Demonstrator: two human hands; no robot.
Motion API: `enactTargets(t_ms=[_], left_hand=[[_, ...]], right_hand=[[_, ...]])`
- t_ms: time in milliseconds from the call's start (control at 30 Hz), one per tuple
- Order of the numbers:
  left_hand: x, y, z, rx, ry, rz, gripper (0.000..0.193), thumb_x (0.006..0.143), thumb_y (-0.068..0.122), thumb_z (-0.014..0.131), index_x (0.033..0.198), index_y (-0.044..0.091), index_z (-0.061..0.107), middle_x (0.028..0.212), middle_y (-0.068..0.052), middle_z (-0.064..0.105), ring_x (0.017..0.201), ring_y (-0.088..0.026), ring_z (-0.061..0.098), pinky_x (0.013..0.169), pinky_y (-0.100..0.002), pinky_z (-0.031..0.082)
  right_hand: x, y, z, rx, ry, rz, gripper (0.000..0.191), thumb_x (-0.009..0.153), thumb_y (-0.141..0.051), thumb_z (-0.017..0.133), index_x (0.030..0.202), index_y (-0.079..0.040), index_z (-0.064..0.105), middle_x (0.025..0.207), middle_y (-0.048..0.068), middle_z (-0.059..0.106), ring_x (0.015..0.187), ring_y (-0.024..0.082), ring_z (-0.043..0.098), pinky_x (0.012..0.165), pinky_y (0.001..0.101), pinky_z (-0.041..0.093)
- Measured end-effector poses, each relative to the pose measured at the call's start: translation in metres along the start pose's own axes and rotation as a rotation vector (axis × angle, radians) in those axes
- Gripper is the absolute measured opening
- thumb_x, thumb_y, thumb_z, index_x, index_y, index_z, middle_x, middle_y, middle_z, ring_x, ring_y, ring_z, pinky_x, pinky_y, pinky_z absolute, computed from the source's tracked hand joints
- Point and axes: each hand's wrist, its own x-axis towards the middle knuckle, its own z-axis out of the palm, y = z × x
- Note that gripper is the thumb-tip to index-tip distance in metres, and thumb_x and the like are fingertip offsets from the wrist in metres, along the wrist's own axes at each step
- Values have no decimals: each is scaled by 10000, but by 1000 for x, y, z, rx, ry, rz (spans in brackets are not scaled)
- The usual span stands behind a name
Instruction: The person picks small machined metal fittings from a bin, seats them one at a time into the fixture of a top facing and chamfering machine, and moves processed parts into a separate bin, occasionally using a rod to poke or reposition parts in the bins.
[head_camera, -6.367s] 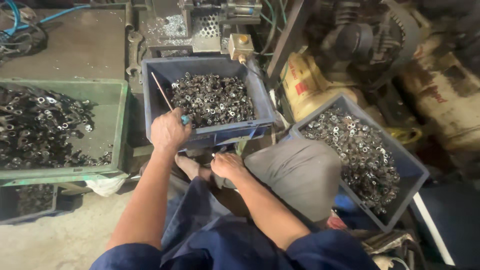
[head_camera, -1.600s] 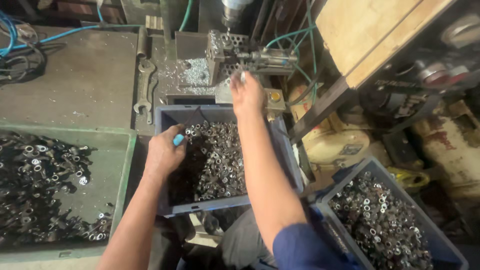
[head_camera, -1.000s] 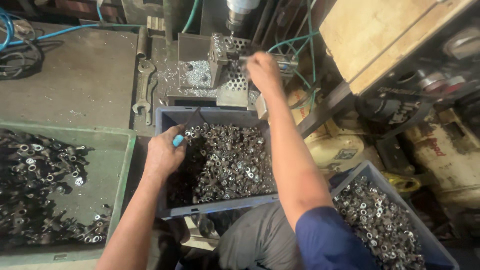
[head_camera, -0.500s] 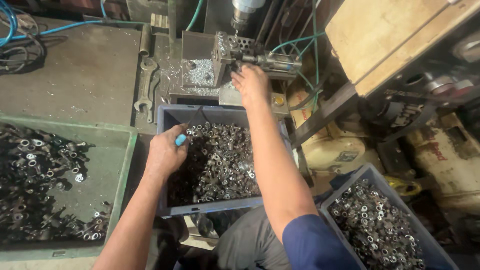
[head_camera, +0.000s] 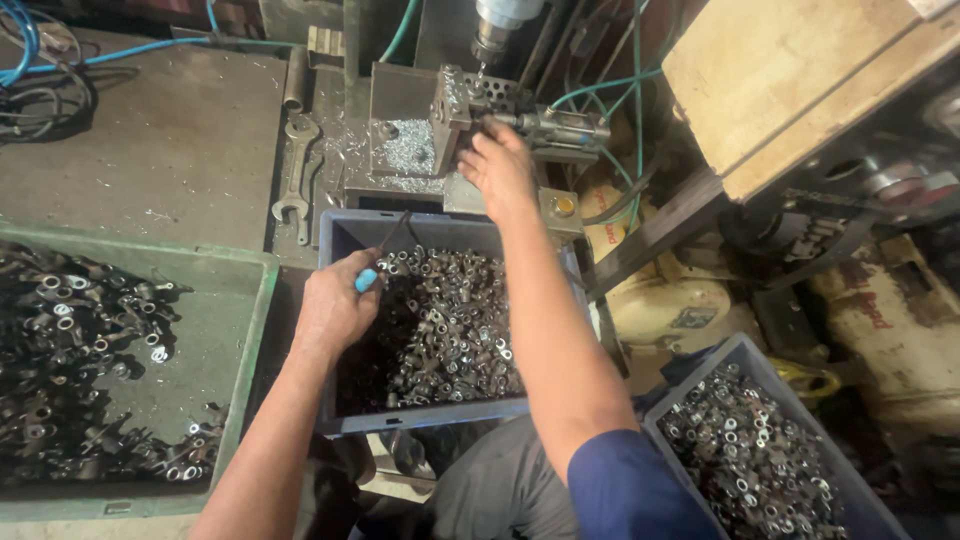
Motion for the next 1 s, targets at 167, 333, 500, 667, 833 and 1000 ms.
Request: enactTargets(t_ms=[167,333,500,667,833,1000], left_hand=[[1,-4,-1,-21,-18,-63,347,855,180,706,1195,122,733,986,-233,732,951,-446,684,836,-497,557],[-2,-13,6,-20,7,31,322,861,150,695,1176,97,732,1034,-235,727,973,-447,686,840,-498,554],[-2,-14,8,11,28,54,327,843,138,694,1164,98,738,1017,-246,724,966,-458,677,839,-501,552],[-12,-5,2,23,101,69,317,861,125,665,1166,94,744,1028,-236,734,981,-444,691,853,-482,554],[-49,-21,-32,-131,283,-116,282,902,180,703,1166,89,742,1009,-208,743,960,-361,736,866,-419,557],[-94,-87,-124,367,320,-119,423,813,125,707,1234,95,741,1151,-166,745,1026,-351,726,913,-430,564]], right_hand=[[-63,-13,-40,-726,-11,-441,543,941,-185,675,1454,-72,533,1373,170,648,1250,271,647,1016,398,536],[-114,-8,-105,-1227,342,-613,397,965,-308,690,1293,-85,667,1292,175,684,1208,373,618,1038,471,478],[-104,-4,-126,-1260,175,-641,441,979,-394,664,1262,-56,659,1326,201,649,1273,405,565,1085,491,441],[-123,-11,-124,-1274,144,-523,526,938,-412,662,1317,-50,621,1365,227,604,1294,418,518,1081,488,409],[-198,5,-100,-1129,153,-683,615,1002,-358,638,1452,41,511,1456,321,505,1352,476,458,1123,517,367],[-284,58,-77,-965,110,-740,487,938,-271,714,1329,1,615,1338,234,641,1253,395,609,1063,444,479]])
